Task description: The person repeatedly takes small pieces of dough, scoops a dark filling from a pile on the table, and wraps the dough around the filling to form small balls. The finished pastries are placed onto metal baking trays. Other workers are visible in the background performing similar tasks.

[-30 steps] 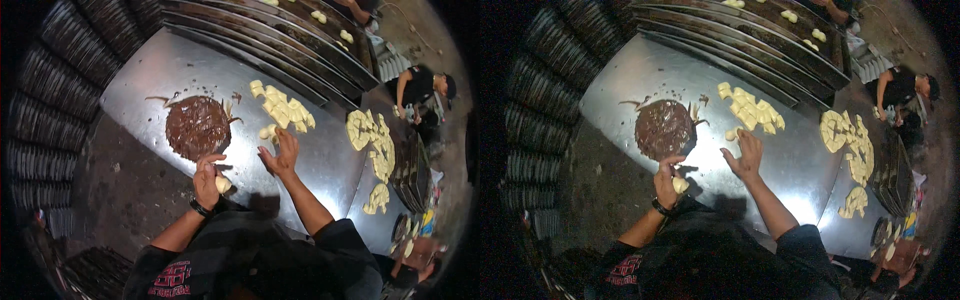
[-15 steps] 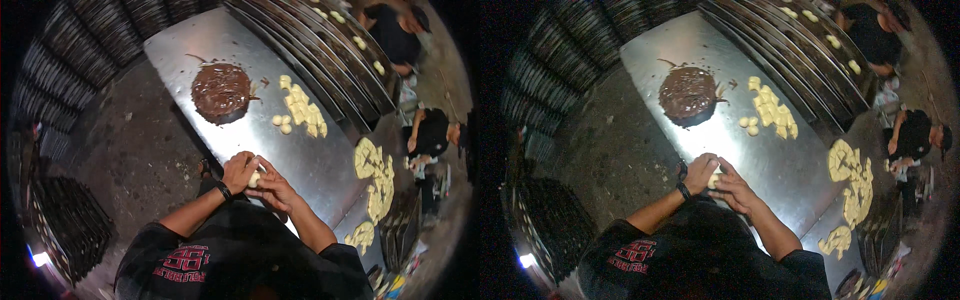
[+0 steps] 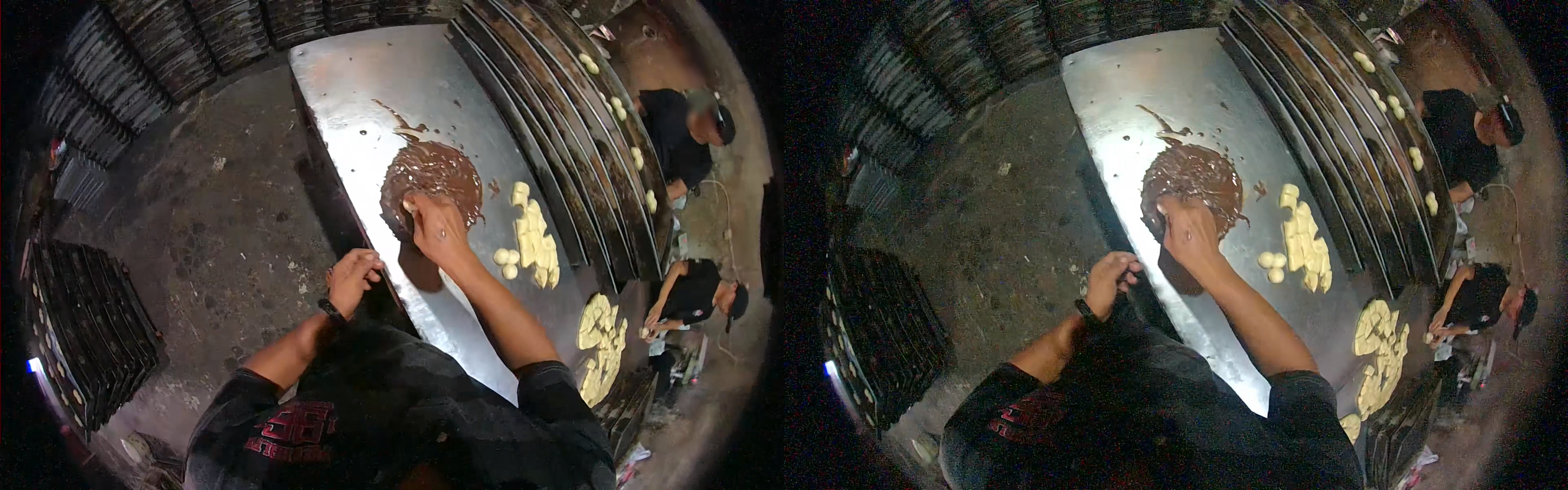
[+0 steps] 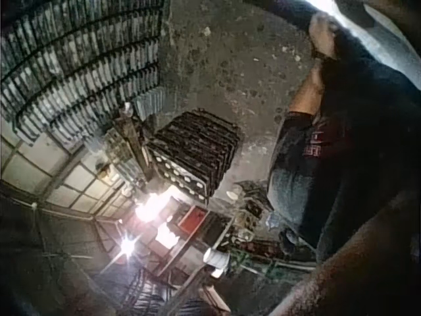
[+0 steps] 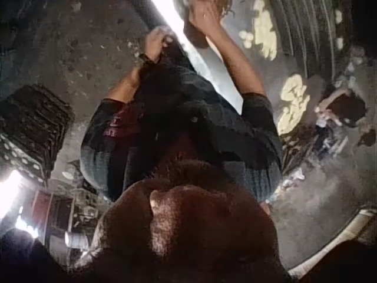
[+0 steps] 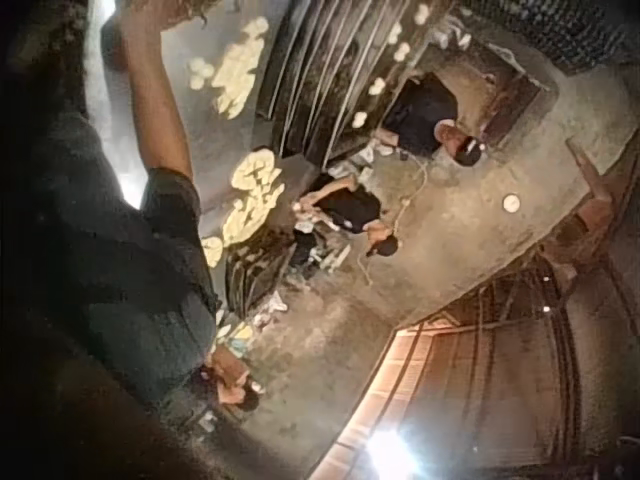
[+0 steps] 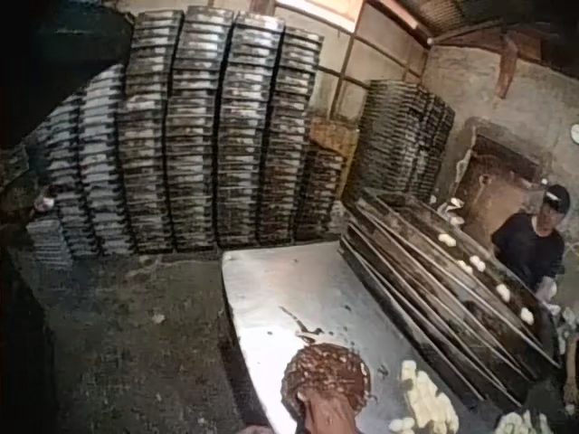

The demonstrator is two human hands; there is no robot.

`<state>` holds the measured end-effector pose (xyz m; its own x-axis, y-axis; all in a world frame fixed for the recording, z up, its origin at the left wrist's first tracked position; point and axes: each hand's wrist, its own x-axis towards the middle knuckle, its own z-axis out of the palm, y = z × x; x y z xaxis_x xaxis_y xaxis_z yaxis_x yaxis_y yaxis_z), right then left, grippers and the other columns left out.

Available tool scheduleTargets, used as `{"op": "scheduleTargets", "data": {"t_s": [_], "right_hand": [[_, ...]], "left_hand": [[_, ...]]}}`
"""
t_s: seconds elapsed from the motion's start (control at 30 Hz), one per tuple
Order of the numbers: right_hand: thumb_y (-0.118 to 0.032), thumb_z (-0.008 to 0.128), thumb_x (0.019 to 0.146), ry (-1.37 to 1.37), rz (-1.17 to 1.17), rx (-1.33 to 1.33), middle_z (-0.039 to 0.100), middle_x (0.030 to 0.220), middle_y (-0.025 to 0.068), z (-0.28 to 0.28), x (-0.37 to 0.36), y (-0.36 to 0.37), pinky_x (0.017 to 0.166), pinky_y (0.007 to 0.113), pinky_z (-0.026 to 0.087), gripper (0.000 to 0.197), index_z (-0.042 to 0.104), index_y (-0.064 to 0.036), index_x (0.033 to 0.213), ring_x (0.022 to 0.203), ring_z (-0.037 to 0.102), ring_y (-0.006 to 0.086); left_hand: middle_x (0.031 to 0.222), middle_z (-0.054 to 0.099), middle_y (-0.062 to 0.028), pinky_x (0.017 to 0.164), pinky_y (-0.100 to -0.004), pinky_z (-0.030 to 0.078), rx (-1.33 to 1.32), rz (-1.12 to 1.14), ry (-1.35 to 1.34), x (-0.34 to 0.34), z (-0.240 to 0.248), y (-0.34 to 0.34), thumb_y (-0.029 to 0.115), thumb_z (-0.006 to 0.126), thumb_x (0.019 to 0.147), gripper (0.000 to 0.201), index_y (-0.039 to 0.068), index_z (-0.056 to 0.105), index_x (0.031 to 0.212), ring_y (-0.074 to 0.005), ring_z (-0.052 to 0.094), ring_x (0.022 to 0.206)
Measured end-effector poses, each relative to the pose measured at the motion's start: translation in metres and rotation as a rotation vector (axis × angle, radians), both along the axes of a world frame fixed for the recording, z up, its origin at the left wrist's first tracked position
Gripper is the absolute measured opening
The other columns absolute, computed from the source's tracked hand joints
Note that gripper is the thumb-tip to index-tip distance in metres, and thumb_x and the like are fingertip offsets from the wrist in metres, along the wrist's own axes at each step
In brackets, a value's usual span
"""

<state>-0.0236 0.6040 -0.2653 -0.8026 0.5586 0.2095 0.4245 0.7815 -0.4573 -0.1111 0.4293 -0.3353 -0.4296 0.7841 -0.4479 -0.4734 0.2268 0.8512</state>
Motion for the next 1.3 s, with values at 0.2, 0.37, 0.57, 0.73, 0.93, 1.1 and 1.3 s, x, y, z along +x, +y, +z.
{"op": "scheduleTargets", "data": {"t_s": [0.2,0.37,0.57,0.73,0.93,1.1,1.3], "right_hand": [[-0.001,0.056,0.077,-0.057,-0.069,-0.694,0.065,0.082,0.0157,0.001,-0.009,0.022,0.071,0.032,0.05,0.019,0.059,-0.0008,0.095,0.079,0.064,0.0239],[-0.003,0.056,0.083,0.169,-0.185,-1.557,0.063,0.098,0.01,0.005,0.025,0.018,0.071,0.027,0.05,0.029,0.051,-0.004,0.111,0.084,0.063,0.0183],[-0.005,0.057,0.082,0.879,-0.135,-2.098,0.057,0.112,0.0163,0.01,0.089,-0.028,0.071,0.029,0.053,0.042,0.046,-0.0056,0.123,0.091,0.062,0.0238],[-0.004,0.062,0.077,1.089,-0.073,-2.073,0.057,0.11,0.0165,0.001,0.162,-0.061,0.057,0.025,0.051,0.051,0.045,-0.0065,0.126,0.089,0.063,0.0292],[-0.001,0.056,0.082,1.203,-0.314,-2.102,0.06,0.103,0.0144,-0.05,0.251,-0.11,0.059,0.024,0.052,0.036,0.051,-0.0034,0.118,0.073,0.061,0.0198],[0.004,0.049,0.084,0.986,-0.736,-1.995,0.059,0.103,0.0182,-0.025,0.28,-0.12,0.067,0.028,0.056,0.03,0.051,0.0014,0.114,0.08,0.064,0.0246],[-0.003,0.059,0.08,0.376,-0.374,-0.445,0.062,0.092,0.0158,0.017,0.233,-0.104,0.07,0.032,0.051,0.016,0.063,0.0028,0.095,0.08,0.063,0.023]], "left_hand": [[0.091,0.063,-0.0064,0.058,-0.0223,0.043,0.007,0.056,-0.1,-0.049,-0.005,-0.009,0.023,0.047,0.093,0.026,0.002,0.054,0.106,-0.0103,0.056,0.068],[0.096,0.063,-0.0078,0.063,-0.0226,0.045,0.072,0.016,-0.187,-0.063,0.022,0.007,0.029,0.04,0.096,0.034,0.001,0.053,0.111,-0.0112,0.057,0.075],[0.12,0.055,-0.0124,0.08,-0.029,0.044,0.153,-0.311,-0.13,-0.017,0.052,0.044,0.048,0.023,0.097,0.063,-0.003,0.048,0.124,-0.0183,0.054,0.101],[0.108,0.06,-0.0082,0.075,-0.0284,0.046,0.299,-0.586,-0.199,0.075,0.056,0.053,0.031,0.039,0.097,0.042,-0.002,0.054,0.118,-0.0129,0.056,0.084],[0.095,0.062,-0.0062,0.066,-0.0226,0.049,0.095,-0.469,-0.384,0.147,0.046,0.028,0.008,0.058,0.088,0.016,0.0,0.058,0.101,-0.0113,0.059,0.078],[0.092,0.063,-0.0057,0.066,-0.0242,0.048,0.0,-0.404,-0.561,0.156,0.026,0.014,0.002,0.056,0.087,0.012,0.003,0.06,0.098,-0.0122,0.058,0.078],[0.116,0.054,-0.011,0.071,-0.0246,0.046,0.444,-0.592,0.504,0.154,0.062,0.016,0.019,0.051,0.092,0.029,-0.003,0.062,0.108,-0.0133,0.057,0.081]]}}
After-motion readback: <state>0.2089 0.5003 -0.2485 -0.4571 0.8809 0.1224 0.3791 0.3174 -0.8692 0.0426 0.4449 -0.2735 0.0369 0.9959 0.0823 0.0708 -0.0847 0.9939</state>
